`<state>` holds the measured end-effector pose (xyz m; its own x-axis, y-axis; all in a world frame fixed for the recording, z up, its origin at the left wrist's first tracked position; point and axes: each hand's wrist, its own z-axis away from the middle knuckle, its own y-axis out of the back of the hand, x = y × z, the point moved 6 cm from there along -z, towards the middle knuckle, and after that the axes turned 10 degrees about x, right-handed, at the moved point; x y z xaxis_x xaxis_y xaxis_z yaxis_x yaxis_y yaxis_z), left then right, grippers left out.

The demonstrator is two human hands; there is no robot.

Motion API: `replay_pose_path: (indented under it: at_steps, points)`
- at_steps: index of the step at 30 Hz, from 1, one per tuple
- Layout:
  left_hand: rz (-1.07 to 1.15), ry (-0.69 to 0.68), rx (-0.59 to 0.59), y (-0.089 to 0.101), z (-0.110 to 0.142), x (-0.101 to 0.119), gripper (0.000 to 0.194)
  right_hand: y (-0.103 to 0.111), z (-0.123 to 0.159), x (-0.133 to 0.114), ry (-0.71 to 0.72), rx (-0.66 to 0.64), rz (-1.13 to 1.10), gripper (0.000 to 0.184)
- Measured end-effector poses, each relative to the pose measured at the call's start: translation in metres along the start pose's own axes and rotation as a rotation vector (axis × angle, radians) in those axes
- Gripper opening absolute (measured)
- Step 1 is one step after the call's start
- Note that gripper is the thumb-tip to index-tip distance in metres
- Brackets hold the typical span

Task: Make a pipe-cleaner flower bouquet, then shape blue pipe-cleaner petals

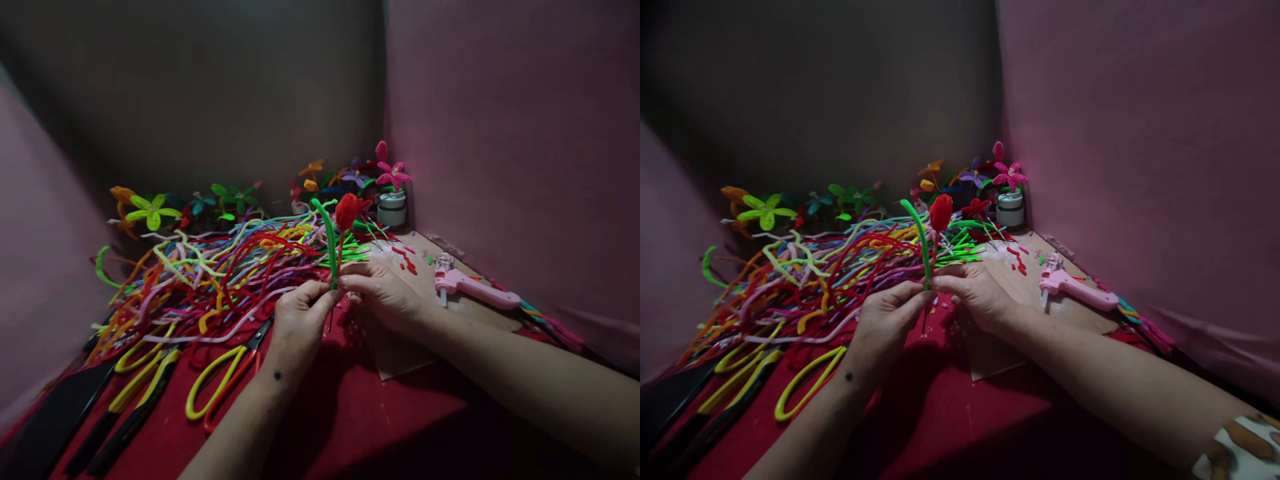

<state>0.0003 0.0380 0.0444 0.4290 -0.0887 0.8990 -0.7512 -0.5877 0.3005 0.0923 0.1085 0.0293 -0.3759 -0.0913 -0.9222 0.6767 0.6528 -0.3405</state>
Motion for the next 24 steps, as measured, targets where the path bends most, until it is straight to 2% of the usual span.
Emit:
replay_pose_path:
  at_steps: [3,8,12,19,24]
  points:
    - [0.074,0.02,0.043,0.004,-0.001,0.001,0.019,0.001,-0.001,0.0,0.023,-0.009,0.02,0.011]
    - [0.279,-0.033,0.228,0.021,-0.004,0.007,0.023,0.001,0.001,0.008,-0.067,-0.027,0.078,0.013]
    - [0.306,-0.083,0.235,0.024,-0.004,0.009,0.019,-0.004,0.006,0.015,-0.129,-0.064,0.062,0.009]
    - [0.202,-0.094,0.256,0.025,-0.002,0.01,0.008,-0.008,0.008,0.019,-0.182,-0.098,0.03,0.005]
    - [0.193,-0.067,0.201,0.018,-0.001,0.012,0.011,-0.009,0.008,0.014,-0.203,-0.072,-0.021,0.009]
